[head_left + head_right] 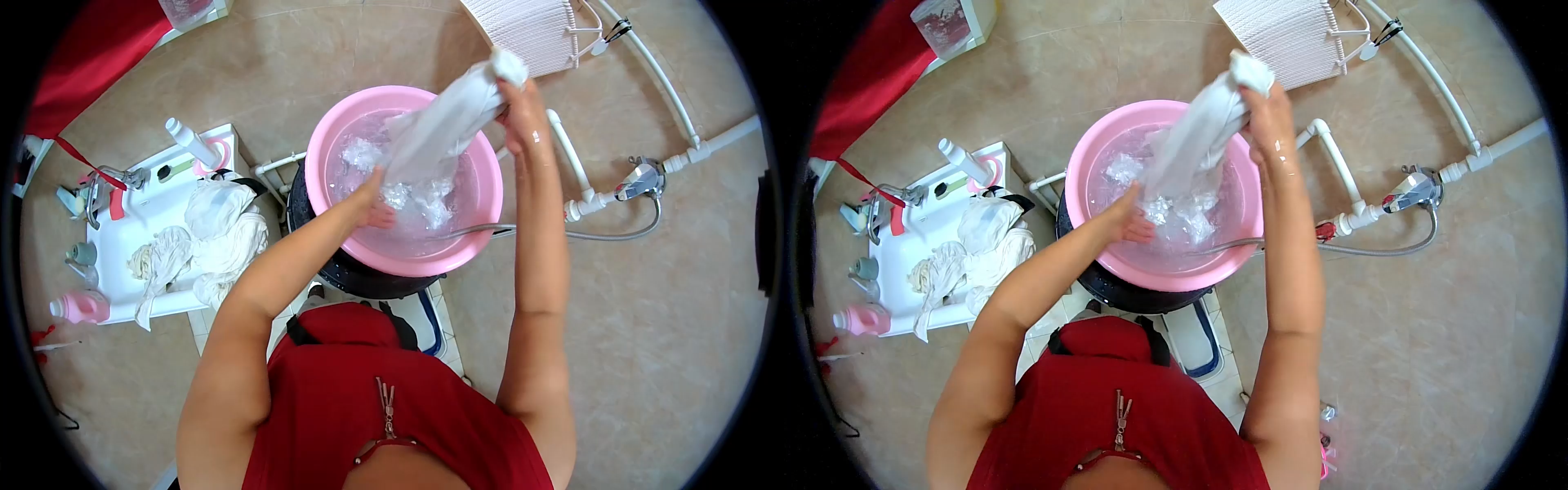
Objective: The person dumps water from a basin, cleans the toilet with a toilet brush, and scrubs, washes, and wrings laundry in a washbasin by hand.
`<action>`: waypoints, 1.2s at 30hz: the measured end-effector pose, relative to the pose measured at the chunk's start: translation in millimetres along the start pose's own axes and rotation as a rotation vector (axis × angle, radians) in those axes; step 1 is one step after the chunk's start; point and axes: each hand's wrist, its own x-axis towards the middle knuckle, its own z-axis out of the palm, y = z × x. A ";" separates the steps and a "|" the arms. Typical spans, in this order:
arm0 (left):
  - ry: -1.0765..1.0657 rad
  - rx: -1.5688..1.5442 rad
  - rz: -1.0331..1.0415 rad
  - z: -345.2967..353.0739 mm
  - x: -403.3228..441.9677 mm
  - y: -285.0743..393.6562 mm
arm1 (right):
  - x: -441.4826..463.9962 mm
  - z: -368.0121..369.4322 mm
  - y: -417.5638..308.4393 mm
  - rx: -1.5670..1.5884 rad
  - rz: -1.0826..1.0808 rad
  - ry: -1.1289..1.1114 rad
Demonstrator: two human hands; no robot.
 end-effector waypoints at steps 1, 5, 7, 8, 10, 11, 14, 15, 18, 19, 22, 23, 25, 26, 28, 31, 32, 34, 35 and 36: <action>-0.046 -0.018 -0.069 12.2 -6.6 -1.4 | 0.6 -2.4 -14.9 0.041 -0.054 0.004; -0.473 -0.343 0.093 52.1 -8.5 6.3 | -31.3 1.3 -67.4 0.172 -0.158 0.045; -0.427 -0.546 0.209 83.4 -38.2 32.1 | -56.4 -0.9 -82.1 0.253 -0.204 0.038; -0.495 -0.654 0.305 90.6 -31.4 36.7 | -70.9 -3.0 -87.5 0.292 -0.216 0.014; -0.623 -0.870 0.494 98.7 -20.1 42.4 | -98.2 -14.1 -85.5 0.372 -0.213 0.027; -0.560 -0.893 0.511 99.3 -18.3 48.0 | -109.5 -25.9 -79.7 0.412 -0.204 0.062; -0.366 -0.947 0.526 103.9 -39.7 66.0 | -132.6 -71.1 -55.8 0.501 -0.203 0.166; -0.401 -0.937 0.518 104.7 -47.8 69.3 | -135.0 -86.9 -45.8 0.529 -0.180 0.173; -0.442 -0.901 0.511 111.4 -70.8 74.1 | -127.1 -130.9 12.1 0.589 -0.141 0.325; -0.480 -0.882 0.516 116.0 -75.5 73.6 | -120.2 -142.9 35.1 0.695 -0.048 0.365; -0.555 -0.849 0.503 134.0 -98.6 69.9 | -98.9 -147.0 128.4 0.866 0.088 0.323; -0.558 -0.854 0.481 143.3 -117.0 68.5 | -94.6 -138.5 160.9 0.908 0.149 0.256; -0.594 -0.856 0.446 155.3 -127.6 62.0 | -93.1 -93.5 179.5 0.922 0.288 0.236; -0.623 -0.852 0.428 159.2 -128.5 58.9 | -97.3 -56.9 167.5 0.894 0.370 0.287; -0.673 -0.839 0.374 164.6 -125.2 52.2 | -100.6 2.1 147.6 0.808 0.122 0.236; -0.562 -0.831 0.369 165.9 -117.9 31.8 | -104.4 22.5 142.7 0.741 -0.010 0.169; -0.554 -0.797 0.352 163.2 -126.9 24.0 | -105.2 18.7 143.8 0.730 -0.023 0.156; -0.659 -0.790 0.360 150.8 -124.9 8.4 | -101.6 9.1 144.3 0.721 -0.047 0.124; -0.710 -0.788 0.363 142.9 -124.0 4.2 | -99.9 5.1 144.7 0.717 -0.050 0.108; -0.719 -0.687 0.253 134.0 -128.9 4.4 | -95.2 -1.4 146.9 0.707 -0.050 0.092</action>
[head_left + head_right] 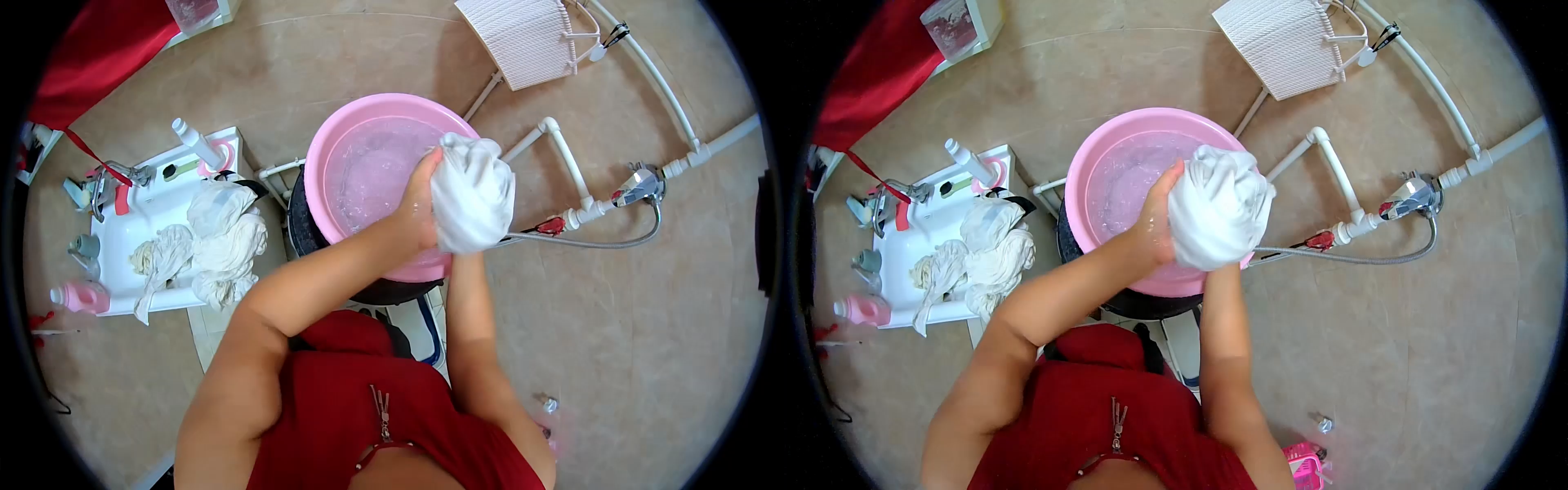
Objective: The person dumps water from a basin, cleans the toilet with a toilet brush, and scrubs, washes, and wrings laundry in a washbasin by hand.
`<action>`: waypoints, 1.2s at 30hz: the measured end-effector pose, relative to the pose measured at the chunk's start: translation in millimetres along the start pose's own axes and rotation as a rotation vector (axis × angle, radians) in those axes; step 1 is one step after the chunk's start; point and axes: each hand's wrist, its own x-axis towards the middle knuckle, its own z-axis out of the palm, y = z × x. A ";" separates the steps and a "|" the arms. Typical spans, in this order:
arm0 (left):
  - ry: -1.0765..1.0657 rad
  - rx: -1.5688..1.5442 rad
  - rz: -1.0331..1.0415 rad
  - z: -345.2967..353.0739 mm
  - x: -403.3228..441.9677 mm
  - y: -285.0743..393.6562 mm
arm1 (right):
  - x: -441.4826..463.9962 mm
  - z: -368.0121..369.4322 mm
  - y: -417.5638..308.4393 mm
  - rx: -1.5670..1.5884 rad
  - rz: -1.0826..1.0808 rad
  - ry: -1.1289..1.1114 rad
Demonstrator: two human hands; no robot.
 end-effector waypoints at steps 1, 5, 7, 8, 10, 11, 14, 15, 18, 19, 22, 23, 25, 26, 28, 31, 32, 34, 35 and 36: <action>-0.014 0.081 -0.039 -7.9 -1.3 6.5 | 9.7 -7.5 -2.5 -0.003 0.014 -0.025; 0.003 0.537 -0.167 -24.4 -4.6 35.8 | 46.2 -41.6 -15.1 0.086 0.195 -0.141; -0.009 0.895 -0.146 -19.3 -6.2 44.2 | 41.4 -23.7 -26.8 0.329 0.360 -0.080; -0.044 1.104 -0.099 -17.0 -6.0 47.5 | 57.2 -45.2 -14.3 0.285 0.368 -0.047; -0.111 1.562 0.126 -22.2 0.1 49.2 | 66.1 -49.4 -11.4 0.109 0.328 -0.030; -0.012 1.801 0.087 -23.4 3.7 48.2 | 70.9 -50.8 -8.5 0.041 0.349 -0.039; 0.166 2.315 0.146 -26.1 9.7 42.4 | 72.3 -44.4 -5.8 -0.056 0.403 -0.040; 0.180 2.334 0.137 -25.1 9.0 42.7 | 73.4 -44.7 -5.1 -0.101 0.356 0.017; 0.163 1.956 0.113 -27.5 10.5 49.8 | 72.9 -25.2 -14.5 -0.275 0.085 0.111; 0.115 1.542 0.097 -40.2 14.5 57.4 | 70.0 -6.2 -28.7 -0.315 0.015 0.100; 0.194 0.715 0.203 -67.3 26.2 72.6 | 64.4 36.5 -65.7 -0.407 -0.207 0.094; 0.251 0.508 0.261 -73.3 33.6 74.5 | 65.5 47.6 -73.6 -0.424 -0.289 0.090; 0.237 0.405 0.256 -89.4 54.5 73.9 | 66.6 70.3 -88.8 -0.592 -0.478 0.078; 0.188 0.391 0.227 -98.3 63.6 74.6 | 65.0 78.9 -94.4 -0.644 -0.566 0.035; 0.046 0.392 0.072 -90.0 62.3 70.7 | 57.0 99.8 -105.5 -0.777 -0.734 -0.033; -0.079 0.412 -0.176 -61.7 30.5 67.3 | 35.4 120.4 -111.9 -0.939 -0.969 -0.103; -0.132 0.392 -0.188 -55.3 25.8 65.4 | 33.3 121.1 -111.2 -0.939 -1.050 -0.133; -0.168 0.327 -0.074 -45.1 28.1 59.9 | 31.7 114.1 -110.3 -0.944 -1.196 -0.164; -0.151 0.280 0.056 -43.6 34.2 59.5 | 28.4 106.7 -109.5 -0.948 -1.112 -0.095; -0.105 0.386 0.150 -45.8 38.1 65.8 | 22.8 98.9 -108.4 -0.948 -1.028 -0.029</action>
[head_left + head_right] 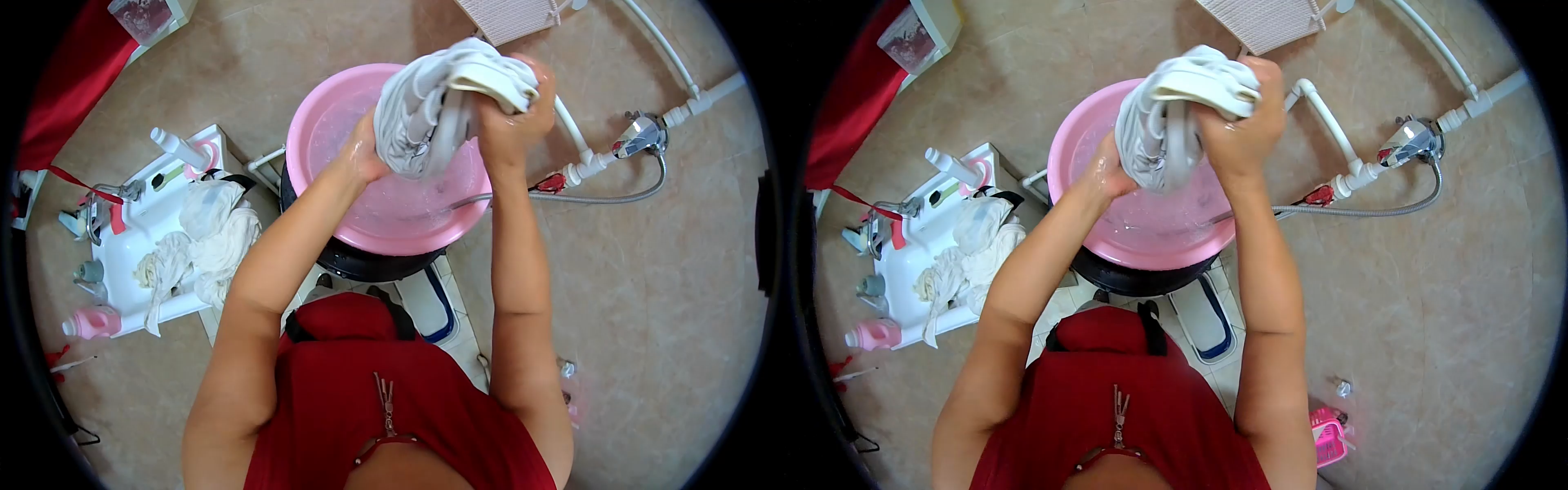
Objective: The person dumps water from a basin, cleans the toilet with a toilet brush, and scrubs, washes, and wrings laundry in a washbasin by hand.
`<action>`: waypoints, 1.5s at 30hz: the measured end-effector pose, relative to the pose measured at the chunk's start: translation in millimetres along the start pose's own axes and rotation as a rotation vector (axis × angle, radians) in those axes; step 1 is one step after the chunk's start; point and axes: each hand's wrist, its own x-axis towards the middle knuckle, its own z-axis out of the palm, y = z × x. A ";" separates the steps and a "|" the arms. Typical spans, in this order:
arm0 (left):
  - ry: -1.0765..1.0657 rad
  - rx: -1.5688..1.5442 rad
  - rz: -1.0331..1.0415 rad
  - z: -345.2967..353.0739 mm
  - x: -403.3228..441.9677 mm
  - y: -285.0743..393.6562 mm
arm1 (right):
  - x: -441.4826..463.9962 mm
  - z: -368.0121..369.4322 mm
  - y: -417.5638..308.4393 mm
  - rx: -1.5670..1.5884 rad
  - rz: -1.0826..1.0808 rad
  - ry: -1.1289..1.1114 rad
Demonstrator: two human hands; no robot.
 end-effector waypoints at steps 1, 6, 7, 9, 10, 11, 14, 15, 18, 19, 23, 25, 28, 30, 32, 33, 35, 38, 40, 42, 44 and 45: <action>0.057 0.113 0.079 -7.3 3.6 6.7 | -7.2 -4.8 4.1 -0.014 0.101 0.012; 0.519 1.140 0.562 23.3 0.2 33.0 | -49.1 -8.0 53.5 0.653 0.970 0.326; 0.486 1.322 0.634 37.4 -3.3 34.9 | -62.9 -7.9 67.7 0.775 1.071 0.299; 0.411 1.683 0.774 56.2 -7.0 34.2 | -88.2 -6.9 92.8 1.019 1.274 0.238; 0.326 1.747 0.997 53.3 0.9 28.5 | -93.4 -3.6 105.1 1.040 1.367 0.104; 0.250 1.815 1.028 51.1 5.0 22.3 | -102.6 -3.6 114.1 1.087 1.390 0.029; -0.010 1.994 1.119 59.1 3.8 4.7 | -104.3 -5.6 101.8 1.123 1.463 -0.151; -0.112 2.041 1.150 62.0 0.7 -0.7 | -101.6 -7.8 93.7 1.081 1.482 -0.190; -0.423 2.124 1.156 65.3 -11.0 -19.6 | -106.6 -12.8 92.0 0.868 1.524 -0.416; -0.528 2.141 1.149 65.4 -14.8 -23.3 | -111.4 -13.1 95.1 0.790 1.533 -0.506; -0.713 2.131 1.243 58.4 -30.8 -35.8 | -130.7 -23.4 99.9 0.470 1.521 -0.862; -0.767 2.087 1.234 50.3 -37.0 -42.7 | -138.4 -19.2 105.9 0.377 1.495 -0.973; -0.816 2.157 1.181 40.6 -54.1 -48.9 | -144.1 -11.7 111.9 0.298 1.458 -1.066; -0.820 2.108 1.056 36.6 -61.9 -48.9 | -147.4 -8.3 106.6 0.316 1.487 -1.042; -0.630 2.099 0.898 31.0 -72.8 -38.5 | -144.6 -5.6 90.2 0.370 1.557 -0.986; -0.440 2.100 0.816 28.4 -79.4 -26.1 | -142.7 1.2 83.4 0.404 1.585 -0.978; -0.057 2.012 0.720 14.5 -91.5 0.1 | -144.6 15.3 80.5 0.479 1.647 -0.969; 0.423 1.747 0.696 -11.0 -116.5 47.2 | -139.2 32.5 80.2 0.599 1.622 -0.811; 0.653 1.535 0.627 -23.0 -138.1 82.0 | -121.1 50.5 40.8 0.695 1.522 -0.819; 0.759 1.268 0.606 -30.4 -168.6 124.1 | -103.1 59.0 15.1 0.737 1.453 -0.896; 0.799 1.397 0.850 -44.4 -206.7 170.9 | -98.7 70.8 -2.2 0.728 1.326 -1.011; 0.994 1.314 0.722 -24.7 -232.5 191.0 | -97.9 76.3 -10.5 0.719 1.261 -1.064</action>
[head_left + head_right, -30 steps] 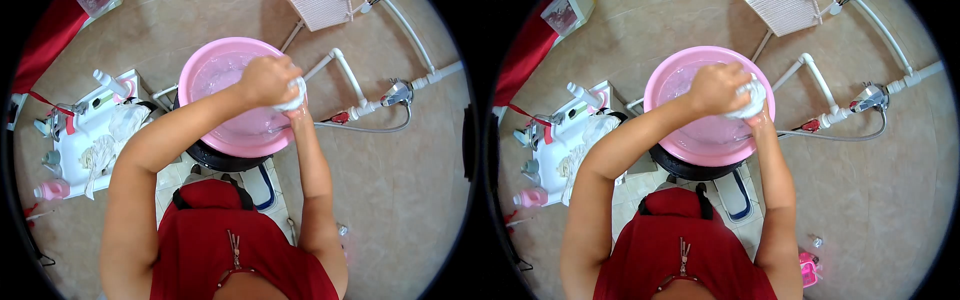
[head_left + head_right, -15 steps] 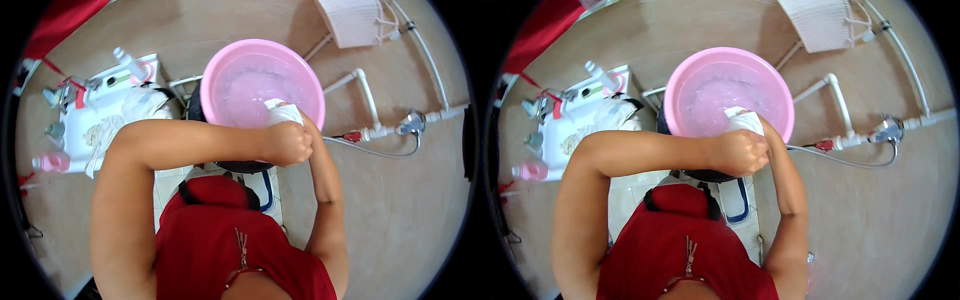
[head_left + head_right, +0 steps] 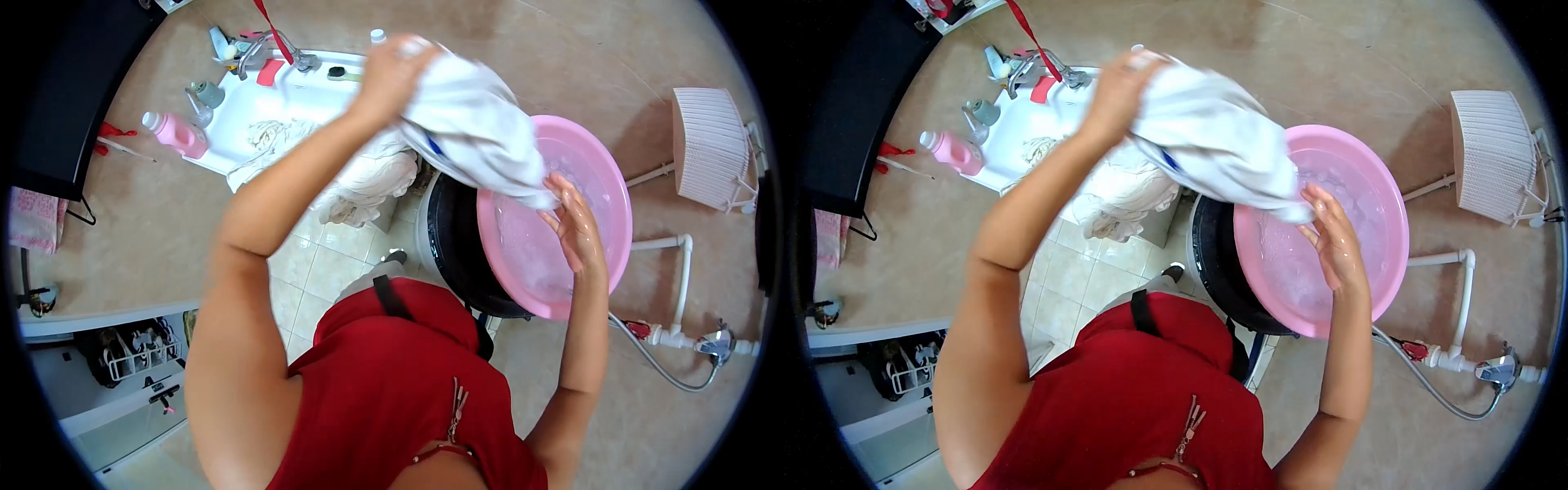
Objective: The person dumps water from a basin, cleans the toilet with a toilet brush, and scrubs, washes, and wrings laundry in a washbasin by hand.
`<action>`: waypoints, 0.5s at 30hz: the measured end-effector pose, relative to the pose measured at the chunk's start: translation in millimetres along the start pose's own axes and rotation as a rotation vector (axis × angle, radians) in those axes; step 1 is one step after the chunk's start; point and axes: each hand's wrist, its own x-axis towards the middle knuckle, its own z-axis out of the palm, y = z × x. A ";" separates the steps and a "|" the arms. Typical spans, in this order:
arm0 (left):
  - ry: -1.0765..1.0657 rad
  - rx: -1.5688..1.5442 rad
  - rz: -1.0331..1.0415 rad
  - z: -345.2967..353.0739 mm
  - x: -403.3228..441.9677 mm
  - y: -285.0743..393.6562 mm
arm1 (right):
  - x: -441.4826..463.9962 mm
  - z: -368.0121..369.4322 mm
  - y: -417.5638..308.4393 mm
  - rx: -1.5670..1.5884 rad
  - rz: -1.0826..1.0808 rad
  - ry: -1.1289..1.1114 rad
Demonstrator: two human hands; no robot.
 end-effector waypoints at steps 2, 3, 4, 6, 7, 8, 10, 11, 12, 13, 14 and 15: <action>0.307 0.529 0.521 -56.2 10.2 -7.6 | 3.0 10.2 -2.2 -0.022 -0.011 -0.045; 0.343 0.362 0.394 -80.5 6.4 8.9 | 3.6 10.9 -2.4 -0.044 -0.015 -0.053; 0.482 0.389 0.331 -99.7 2.7 12.7 | 4.1 10.9 -2.7 -0.068 -0.018 -0.054; 0.613 0.739 0.513 -160.4 10.4 -28.1 | 7.5 1.6 2.8 -0.086 0.005 -0.032; 0.593 0.856 0.653 -187.8 11.3 -48.3 | 6.3 -8.4 6.8 -0.097 0.018 0.004; 0.666 0.610 0.445 -190.1 0.2 -54.0 | 5.3 -14.8 9.9 -0.121 0.016 0.039; 0.568 0.889 0.515 -240.9 -3.2 -116.2 | 9.5 -37.1 22.4 -0.225 0.004 0.131; 0.477 0.909 0.541 -247.1 -14.8 -135.5 | 11.1 -52.2 33.2 -0.302 -0.003 0.179; 0.386 0.896 0.414 -260.5 -22.3 -168.2 | 11.4 -69.4 45.3 -0.405 -0.011 0.248; 0.235 0.891 0.075 -278.9 -30.7 -206.4 | 12.5 -83.8 58.7 -0.504 -0.017 0.308; 0.083 0.882 -0.264 -299.0 -37.1 -250.1 | 12.4 -93.1 72.3 -0.603 -0.022 0.355; -0.078 0.922 -0.289 -320.9 -42.5 -311.0 | 10.9 -102.6 85.5 -0.669 -0.020 0.388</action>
